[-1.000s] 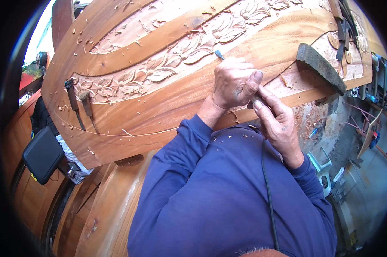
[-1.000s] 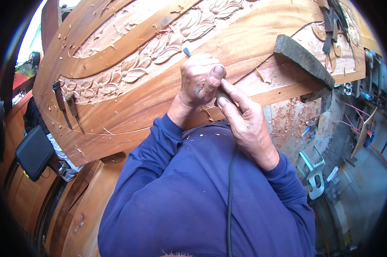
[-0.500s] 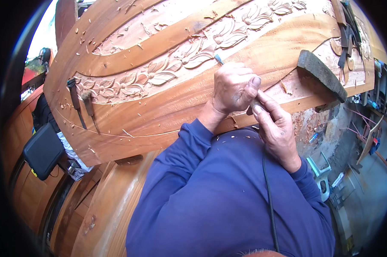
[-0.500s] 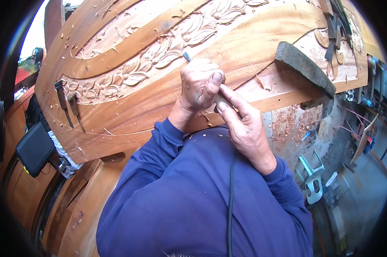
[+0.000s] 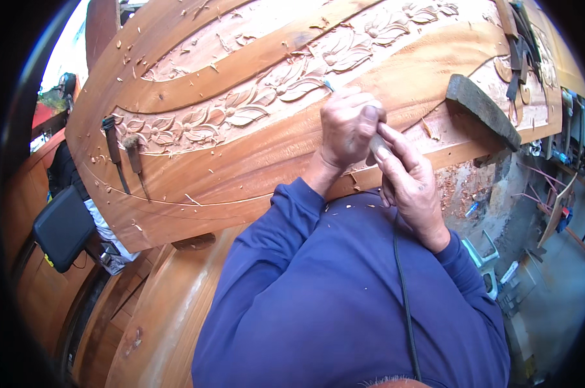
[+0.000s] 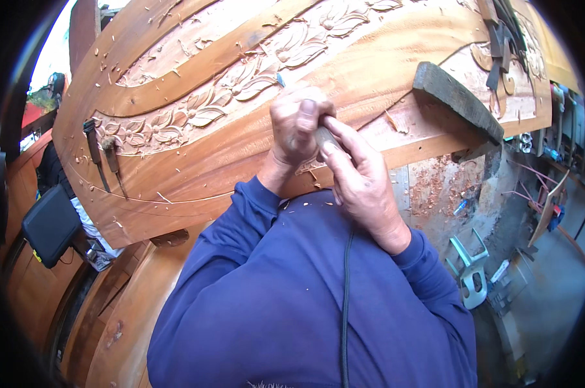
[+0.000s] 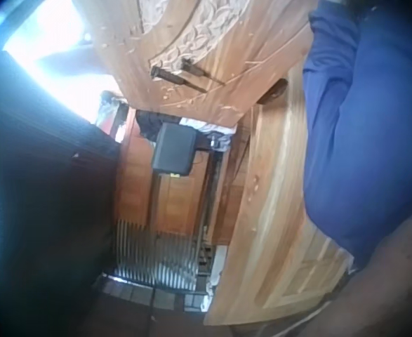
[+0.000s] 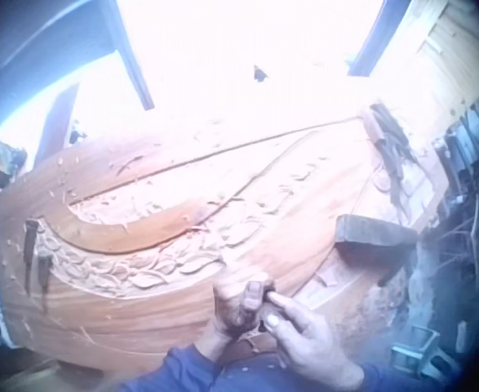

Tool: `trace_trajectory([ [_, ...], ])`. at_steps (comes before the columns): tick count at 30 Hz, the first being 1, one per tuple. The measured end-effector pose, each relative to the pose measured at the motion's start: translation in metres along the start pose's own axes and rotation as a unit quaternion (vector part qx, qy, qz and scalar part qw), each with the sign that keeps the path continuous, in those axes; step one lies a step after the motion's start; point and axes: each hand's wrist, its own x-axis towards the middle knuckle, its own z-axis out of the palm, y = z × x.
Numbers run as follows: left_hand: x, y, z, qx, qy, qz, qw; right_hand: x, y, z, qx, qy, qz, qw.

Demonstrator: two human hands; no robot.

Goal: The person carves decorative floral patterns into a large wooden board using a chisel and a wooden mallet.

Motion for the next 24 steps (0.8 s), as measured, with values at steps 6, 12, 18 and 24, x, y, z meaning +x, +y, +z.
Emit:
trace_trajectory([
  [6,-0.007,0.036,-0.044,0.122,0.022,0.136,0.983,-0.023,-0.002,0.0,-0.308,-0.113,-0.289,0.899],
  [12,-0.01,0.004,-0.083,0.413,-0.229,0.103,0.875,-0.027,0.027,-0.049,-0.059,0.061,-0.078,0.993],
  [18,-0.027,0.005,-0.092,0.439,-0.005,0.024,0.898,0.006,-0.01,-0.076,-0.251,-0.027,-0.183,0.95],
  [24,-0.034,0.022,-0.018,0.306,-0.107,0.02,0.946,0.05,-0.038,-0.078,-0.359,-0.115,-0.266,0.887],
])
